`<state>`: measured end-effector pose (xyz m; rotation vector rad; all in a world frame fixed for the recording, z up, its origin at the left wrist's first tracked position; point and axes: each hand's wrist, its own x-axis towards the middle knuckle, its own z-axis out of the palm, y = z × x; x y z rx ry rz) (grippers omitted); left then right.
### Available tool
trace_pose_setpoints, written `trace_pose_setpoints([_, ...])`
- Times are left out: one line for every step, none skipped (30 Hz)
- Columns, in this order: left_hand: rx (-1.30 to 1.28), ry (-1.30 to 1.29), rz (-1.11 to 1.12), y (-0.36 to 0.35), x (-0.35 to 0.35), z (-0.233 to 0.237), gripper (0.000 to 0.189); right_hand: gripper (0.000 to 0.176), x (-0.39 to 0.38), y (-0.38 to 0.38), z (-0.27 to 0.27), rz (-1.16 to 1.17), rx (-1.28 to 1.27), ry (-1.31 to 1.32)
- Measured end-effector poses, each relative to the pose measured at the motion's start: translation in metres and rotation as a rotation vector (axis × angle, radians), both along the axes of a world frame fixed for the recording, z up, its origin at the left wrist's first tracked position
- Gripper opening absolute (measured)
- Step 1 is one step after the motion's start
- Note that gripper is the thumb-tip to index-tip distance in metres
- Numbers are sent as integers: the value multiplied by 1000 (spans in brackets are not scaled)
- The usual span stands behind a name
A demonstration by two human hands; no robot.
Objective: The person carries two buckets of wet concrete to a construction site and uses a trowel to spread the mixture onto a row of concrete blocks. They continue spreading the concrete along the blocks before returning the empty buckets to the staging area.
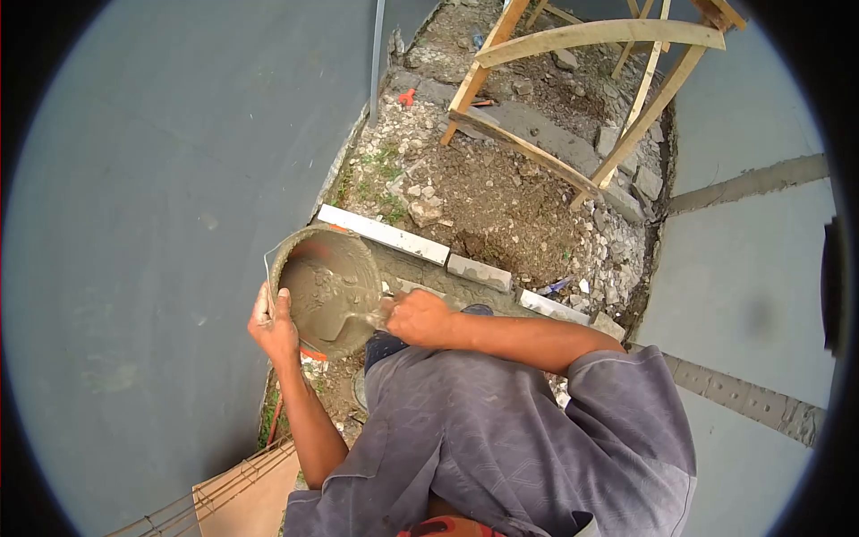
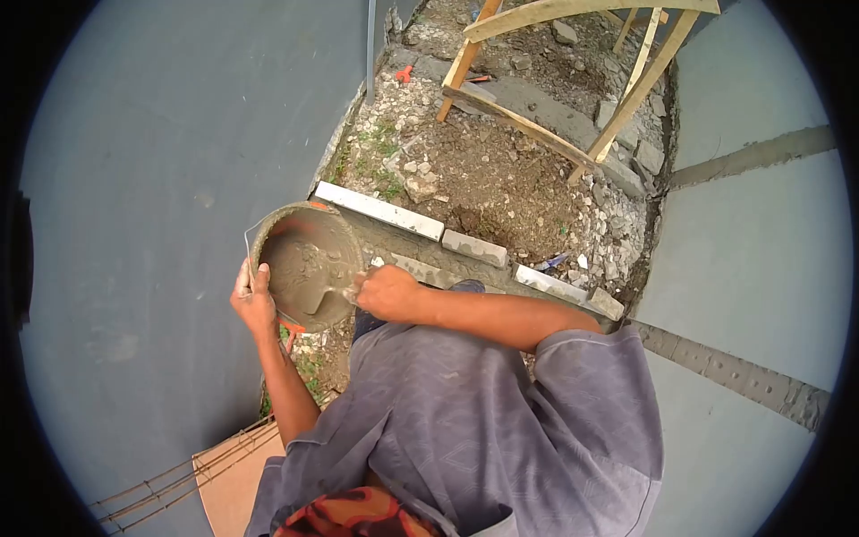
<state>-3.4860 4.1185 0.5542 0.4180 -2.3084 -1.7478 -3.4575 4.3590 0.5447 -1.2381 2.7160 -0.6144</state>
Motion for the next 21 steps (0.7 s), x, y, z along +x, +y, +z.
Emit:
trace_pose_setpoints([-6,0,60,-3,0,0,39,18,-5,15,8,1,106,-144])
trace_pose_setpoints([-14,-7,120,-6,3,0,39,16,-4,25,14,3,212,-295])
trace_pose_setpoints([-13,-7,124,-4,5,0,39,16,-1,33,21,7,213,-295])
trace_pose_setpoints([-12,0,139,0,8,1,39,16,4,39,27,-160,192,-360])
trace_pose_setpoints([-13,7,153,5,11,2,40,17,9,39,30,-327,168,-425])
trace_pose_setpoints([-14,9,159,10,12,1,40,17,13,35,26,-322,167,-423])
trace_pose_setpoints([-12,69,140,17,12,-3,38,18,18,31,18,-347,86,-567])
trace_pose_setpoints([-10,131,119,24,11,-5,37,19,19,27,17,-372,4,-710])
trace_pose_setpoints([-159,91,62,30,11,-3,33,19,18,24,19,-364,2,-705])
trace_pose_setpoints([-169,195,-10,42,9,6,29,19,13,19,27,-355,-41,-785])
trace_pose_setpoints([-233,139,-4,41,5,5,28,19,10,15,33,-345,-83,-867])
trace_pose_setpoints([-298,78,6,39,4,4,28,19,7,12,35,-329,-85,-867])
trace_pose_setpoints([-308,77,17,39,2,6,28,20,3,8,36,-341,-28,-617])
trace_pose_setpoints([-298,106,-24,39,1,9,27,21,1,4,36,-354,21,-373])
trace_pose_setpoints([-288,135,-69,41,0,13,26,21,-4,4,29,-372,52,-230])
trace_pose_setpoints([-299,135,-66,44,-2,17,26,21,-11,7,22,-390,83,-82])
trace_pose_setpoints([-331,200,-108,49,-2,22,25,19,-15,12,35,-353,190,-252])
trace_pose_setpoints([-364,260,-149,52,-2,27,24,19,-15,16,31,-343,182,-258])
trace_pose_setpoints([-290,299,-123,56,-3,33,25,21,-15,22,24,-328,204,-286])
trace_pose_setpoints([-299,292,-109,58,-4,40,25,23,-18,28,19,-310,227,-310])
trace_pose_setpoints([-301,314,-156,59,-2,47,25,25,-28,39,17,-276,128,-497])
